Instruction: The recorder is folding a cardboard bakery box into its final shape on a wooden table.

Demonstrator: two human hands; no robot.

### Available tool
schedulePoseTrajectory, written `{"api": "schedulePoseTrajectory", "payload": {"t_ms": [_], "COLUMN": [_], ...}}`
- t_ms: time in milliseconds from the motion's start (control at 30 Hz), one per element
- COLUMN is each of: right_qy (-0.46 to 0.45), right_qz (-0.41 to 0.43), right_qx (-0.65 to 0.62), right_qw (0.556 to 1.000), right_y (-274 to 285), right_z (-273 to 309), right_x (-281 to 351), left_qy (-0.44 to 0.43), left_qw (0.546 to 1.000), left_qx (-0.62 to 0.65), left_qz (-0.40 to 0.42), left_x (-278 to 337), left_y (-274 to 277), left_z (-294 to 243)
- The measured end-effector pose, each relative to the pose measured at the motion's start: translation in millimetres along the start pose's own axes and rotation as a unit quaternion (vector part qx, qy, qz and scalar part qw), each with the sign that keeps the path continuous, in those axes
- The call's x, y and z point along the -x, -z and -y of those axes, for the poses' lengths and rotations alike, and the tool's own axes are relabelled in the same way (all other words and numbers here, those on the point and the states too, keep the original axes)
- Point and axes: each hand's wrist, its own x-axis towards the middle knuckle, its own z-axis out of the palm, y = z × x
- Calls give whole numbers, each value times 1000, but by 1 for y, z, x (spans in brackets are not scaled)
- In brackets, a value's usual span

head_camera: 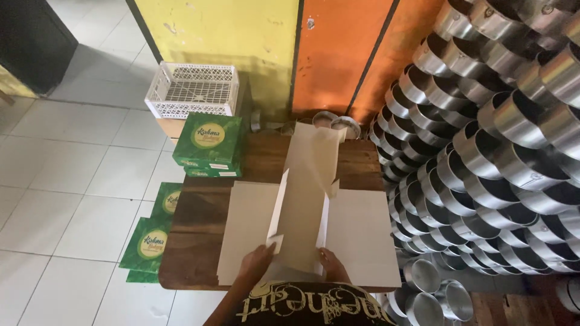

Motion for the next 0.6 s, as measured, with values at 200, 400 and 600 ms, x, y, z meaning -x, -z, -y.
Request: {"api": "schedulePoseTrajectory", "payload": {"t_ms": [200, 400, 600], "right_qy": [108, 5, -155], "right_qz": [-201, -173, -138], "right_qx": [13, -32, -13], "right_qw": [974, 984, 978], "right_y": [23, 26, 48], "right_z": [40, 25, 51], "right_x": [1, -2, -7], "left_qy": [-14, -84, 43], "left_qw": [996, 989, 986], "left_qx": [-5, -28, -158], "left_qz": [-89, -120, 44], "left_x": [8, 1, -18], "left_y": [52, 67, 61], "left_z": [-33, -46, -47]}}
